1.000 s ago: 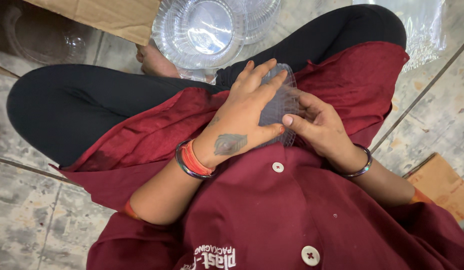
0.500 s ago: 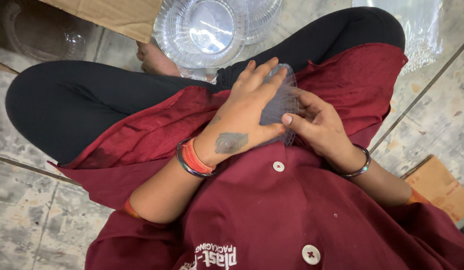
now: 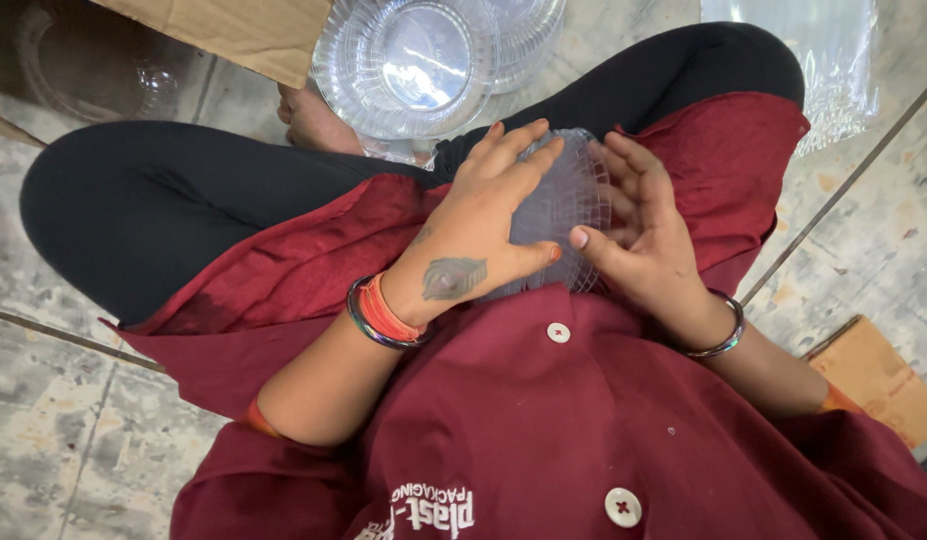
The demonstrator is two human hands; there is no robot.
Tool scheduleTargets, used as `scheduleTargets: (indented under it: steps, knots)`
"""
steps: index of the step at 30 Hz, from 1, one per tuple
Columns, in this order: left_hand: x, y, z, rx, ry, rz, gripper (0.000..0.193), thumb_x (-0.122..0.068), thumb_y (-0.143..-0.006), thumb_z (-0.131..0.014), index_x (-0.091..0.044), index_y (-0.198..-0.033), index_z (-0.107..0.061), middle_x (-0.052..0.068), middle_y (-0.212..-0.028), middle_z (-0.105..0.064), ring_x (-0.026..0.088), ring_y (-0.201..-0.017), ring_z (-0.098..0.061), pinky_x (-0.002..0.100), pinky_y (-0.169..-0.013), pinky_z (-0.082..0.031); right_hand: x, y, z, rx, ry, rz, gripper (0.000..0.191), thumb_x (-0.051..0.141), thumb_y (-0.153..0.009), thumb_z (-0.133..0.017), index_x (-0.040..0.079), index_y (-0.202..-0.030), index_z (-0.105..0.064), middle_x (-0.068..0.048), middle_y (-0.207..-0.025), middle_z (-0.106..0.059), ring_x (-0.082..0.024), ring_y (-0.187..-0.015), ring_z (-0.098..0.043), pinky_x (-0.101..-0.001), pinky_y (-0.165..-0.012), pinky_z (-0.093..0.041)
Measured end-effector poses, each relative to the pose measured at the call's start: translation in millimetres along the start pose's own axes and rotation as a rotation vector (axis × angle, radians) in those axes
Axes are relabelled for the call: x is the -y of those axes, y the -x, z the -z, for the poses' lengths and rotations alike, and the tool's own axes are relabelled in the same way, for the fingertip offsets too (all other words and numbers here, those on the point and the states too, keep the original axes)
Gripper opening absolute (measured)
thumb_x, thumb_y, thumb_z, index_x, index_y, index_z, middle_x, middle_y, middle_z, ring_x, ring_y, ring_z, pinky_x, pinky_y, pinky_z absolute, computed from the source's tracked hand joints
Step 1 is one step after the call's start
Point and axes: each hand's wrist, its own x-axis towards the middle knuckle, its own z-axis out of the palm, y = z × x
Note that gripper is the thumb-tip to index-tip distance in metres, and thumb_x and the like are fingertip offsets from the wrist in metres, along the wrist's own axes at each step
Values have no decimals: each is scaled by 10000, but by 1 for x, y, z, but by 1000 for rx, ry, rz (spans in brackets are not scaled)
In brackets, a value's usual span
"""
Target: The person sits on the floor and repeatedly picks up clear plastic plates, wraps each one in a plastic bag, and places the wrapped plates into a cardboard box. The person uses a pink utility knife to cut open the packaging and handles the plates and bags by hand.
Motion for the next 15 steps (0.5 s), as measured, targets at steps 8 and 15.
scheduleTargets:
  steps: [8,15]
  knots:
    - [1,0,0,-21,-7,-26,878,-267,-774,-857,-54,-1524,-452,190,-1630,-360,492,-1537,-229,534,-1250,-275,4,-3,-4,-1,622,611,231,66,-958,-634,28,-1181,-683,-201,-1654,-330,-397,-1599,-265,-518,-1298,-319]
    - [0,3,-1,-45,21,-29,868,-248,-781,-861,-111,-1535,-453,193,-1621,-386,486,-1541,-255,538,-1263,-276,5,-8,-9,-44,578,592,148,161,-950,-731,28,-1000,-689,-215,-1575,-492,-401,-1583,-356,-508,-1293,-304]
